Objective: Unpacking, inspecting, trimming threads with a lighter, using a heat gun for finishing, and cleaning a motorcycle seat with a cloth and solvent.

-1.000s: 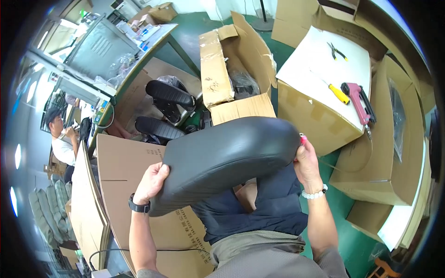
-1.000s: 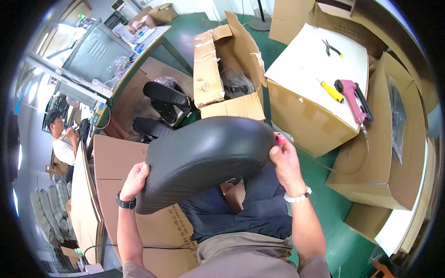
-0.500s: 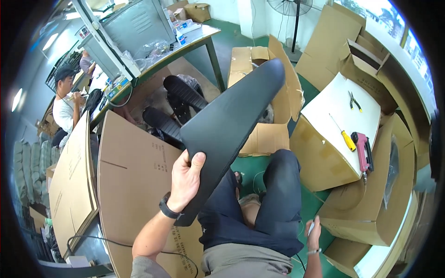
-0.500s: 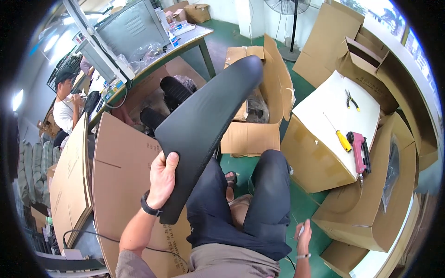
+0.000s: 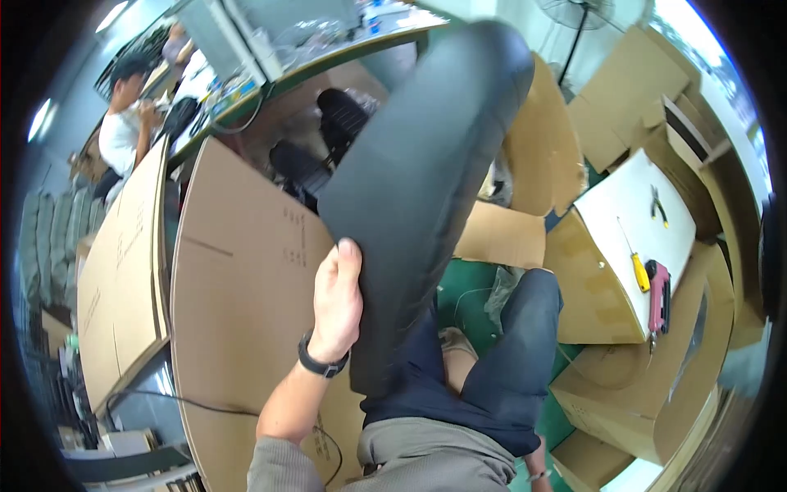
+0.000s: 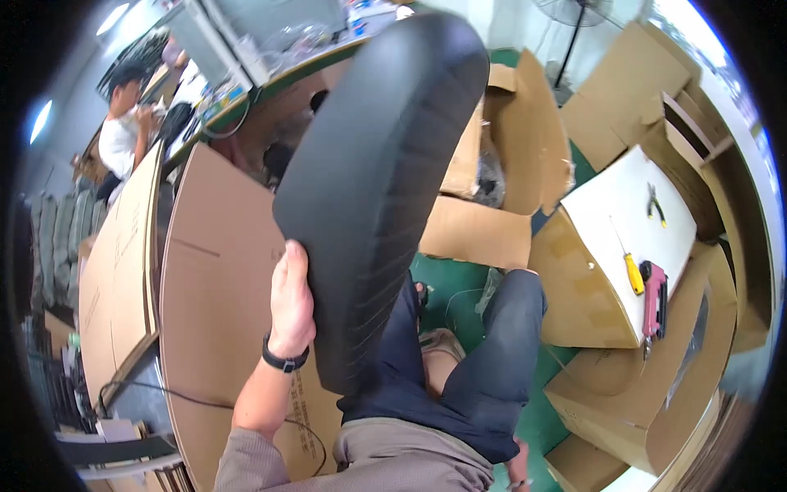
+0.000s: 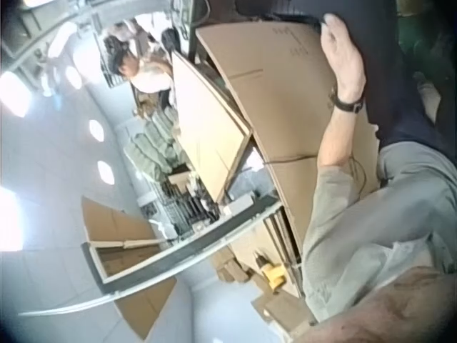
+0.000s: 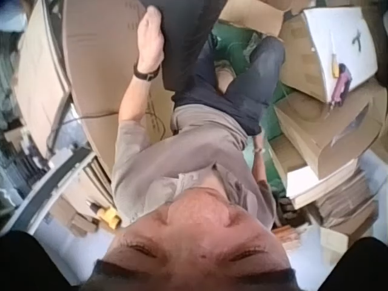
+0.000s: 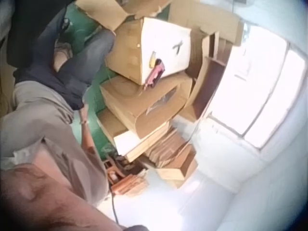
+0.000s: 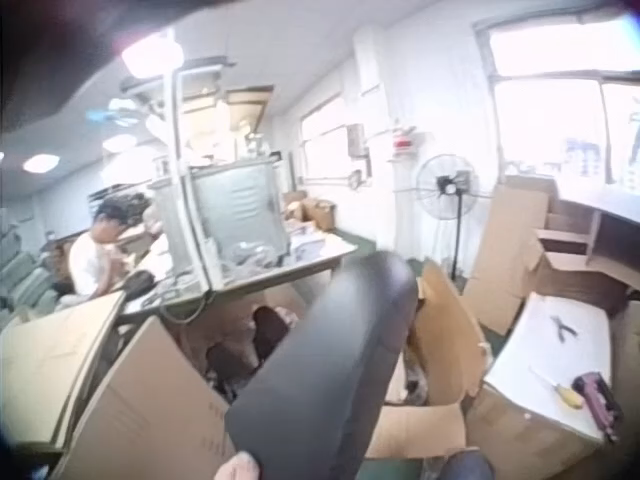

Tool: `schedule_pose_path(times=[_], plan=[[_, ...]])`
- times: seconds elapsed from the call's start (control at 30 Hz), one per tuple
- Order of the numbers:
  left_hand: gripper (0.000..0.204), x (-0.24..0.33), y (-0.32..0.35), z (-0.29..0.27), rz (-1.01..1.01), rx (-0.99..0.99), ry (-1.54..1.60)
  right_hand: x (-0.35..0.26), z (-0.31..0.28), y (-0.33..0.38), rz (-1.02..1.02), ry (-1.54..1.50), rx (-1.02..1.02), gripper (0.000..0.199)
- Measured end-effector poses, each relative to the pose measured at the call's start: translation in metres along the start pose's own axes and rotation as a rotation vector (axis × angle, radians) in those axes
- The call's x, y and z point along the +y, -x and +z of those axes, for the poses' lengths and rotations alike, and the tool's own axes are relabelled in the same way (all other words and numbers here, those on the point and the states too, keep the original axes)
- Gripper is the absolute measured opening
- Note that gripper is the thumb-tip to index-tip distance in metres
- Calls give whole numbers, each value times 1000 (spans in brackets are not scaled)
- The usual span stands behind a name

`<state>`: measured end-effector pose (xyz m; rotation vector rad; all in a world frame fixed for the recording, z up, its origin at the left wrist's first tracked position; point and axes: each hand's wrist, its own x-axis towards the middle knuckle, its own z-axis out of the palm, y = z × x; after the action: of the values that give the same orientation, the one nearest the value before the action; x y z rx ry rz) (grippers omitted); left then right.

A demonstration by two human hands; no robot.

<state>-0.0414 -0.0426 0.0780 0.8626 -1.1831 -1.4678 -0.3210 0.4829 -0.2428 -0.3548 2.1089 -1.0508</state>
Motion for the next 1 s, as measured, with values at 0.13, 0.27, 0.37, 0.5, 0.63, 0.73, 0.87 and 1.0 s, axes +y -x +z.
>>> schedule_pose_path(times=[0.13, 0.27, 0.37, 0.5, 0.63, 0.73, 0.87, 1.0], plan=[[60, 26, -21, -9, -137, 139, 208, -4, 0, 21, 0, 226, -180, 28], [62, -2, -58, -28, -214, 243, 295, -66, 10, 30, -248, 697, -363, 24], [61, -31, -89, -51, -308, 135, 596, -128, 51, 3, -160, 745, -440, 10], [63, -98, -120, -70, -424, 50, 926, -146, 29, -9, 318, 520, -428, 17], [63, -105, -137, -70, -383, -90, 1268, -193, 1, -20, 418, 590, -440, 16], [66, -99, -139, -75, -415, 306, 1021, -240, -19, -31, 440, 649, -424, 15], [72, -83, -140, -61, -547, 401, 1037, -301, -24, -82, 350, 725, -412, 14], [70, -63, -100, -94, -375, 444, 1102, -336, 24, -138, 161, 748, -432, 14]])
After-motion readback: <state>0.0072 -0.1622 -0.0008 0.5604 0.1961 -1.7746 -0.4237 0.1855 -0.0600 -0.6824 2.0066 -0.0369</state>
